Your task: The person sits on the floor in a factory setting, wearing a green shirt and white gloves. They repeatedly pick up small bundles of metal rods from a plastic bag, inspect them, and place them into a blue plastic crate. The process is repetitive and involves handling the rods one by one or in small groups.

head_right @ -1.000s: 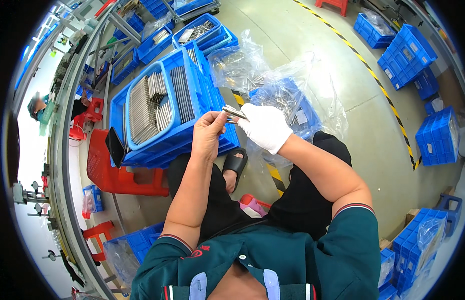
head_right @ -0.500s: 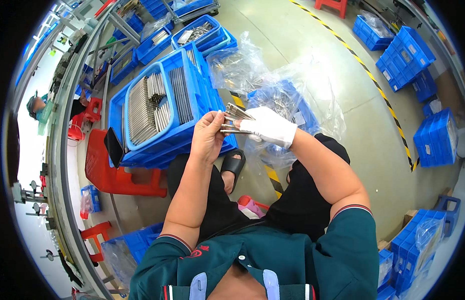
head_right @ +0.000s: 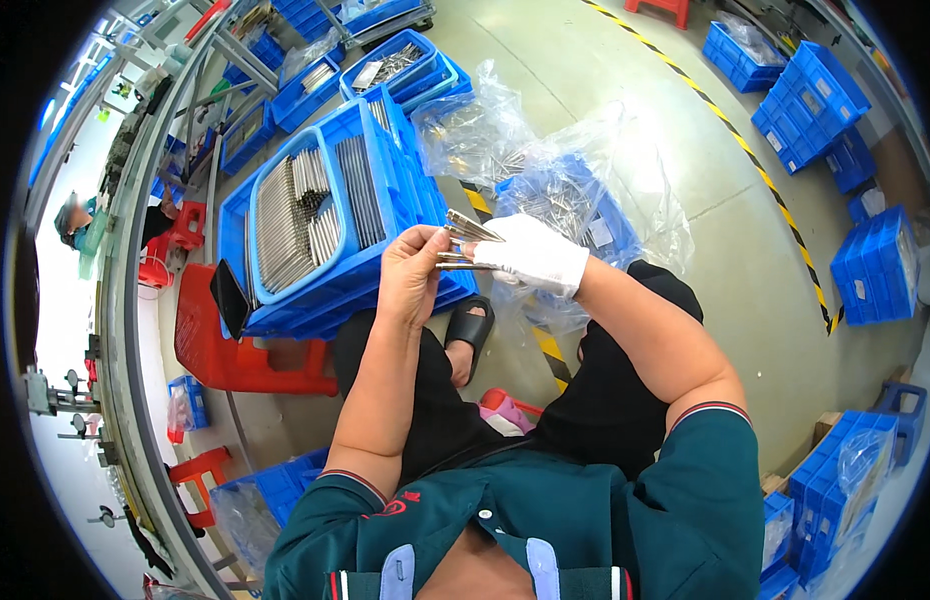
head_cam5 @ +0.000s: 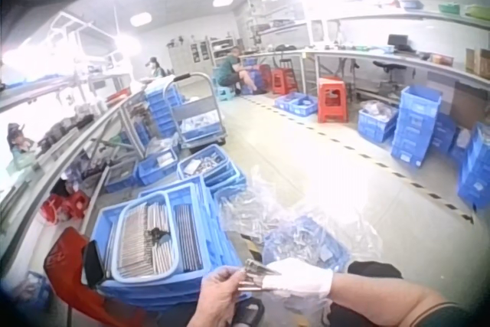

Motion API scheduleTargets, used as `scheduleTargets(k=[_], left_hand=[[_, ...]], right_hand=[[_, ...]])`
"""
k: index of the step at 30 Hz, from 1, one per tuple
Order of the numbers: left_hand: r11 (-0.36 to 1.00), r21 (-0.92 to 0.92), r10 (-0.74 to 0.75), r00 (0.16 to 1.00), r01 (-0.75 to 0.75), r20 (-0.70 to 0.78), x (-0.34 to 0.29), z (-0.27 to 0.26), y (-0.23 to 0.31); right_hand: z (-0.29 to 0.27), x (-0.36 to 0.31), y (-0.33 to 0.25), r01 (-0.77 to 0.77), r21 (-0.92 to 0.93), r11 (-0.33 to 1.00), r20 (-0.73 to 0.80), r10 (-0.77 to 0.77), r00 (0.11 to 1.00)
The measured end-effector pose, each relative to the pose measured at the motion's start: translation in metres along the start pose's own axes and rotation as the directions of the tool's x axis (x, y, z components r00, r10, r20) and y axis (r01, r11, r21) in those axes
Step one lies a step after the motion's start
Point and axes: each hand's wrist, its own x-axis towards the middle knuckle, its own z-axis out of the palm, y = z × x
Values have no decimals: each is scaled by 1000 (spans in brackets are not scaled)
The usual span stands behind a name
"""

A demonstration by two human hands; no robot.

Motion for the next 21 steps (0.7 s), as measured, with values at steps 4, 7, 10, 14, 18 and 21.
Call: scheduleTargets(k=[4, 7, 10, 14, 18, 21], left_hand=[[982, 112, 159, 984, -149, -84, -2, 7, 14], [979, 130, 169, 982, -157, -89, -6, 15, 12], [976, 198, 102, 994, -94, -32, -7, 14, 13], [974, 203, 103, 995, -101, -2, -9, 14, 12], [958, 273, 93, 995, -82, -27, -8, 11, 9], [951, 303, 85, 995, -67, -47, -8, 12, 10]], right_hand=[[-11, -5, -1, -57, 151, 987, 63, 48, 997], [-5, -8, -6, -72, -17, 997, 5, 72, 997], [2, -10, -11, 1, -213, 977, -26, -7, 1000], [1, -6, -11, -52, -268, 962, -25, 47, 999], [3, -1, 0, 30, -453, 891, -99, -83, 992], [4, 0, 5, 67, -554, 830, -130, -166, 978]])
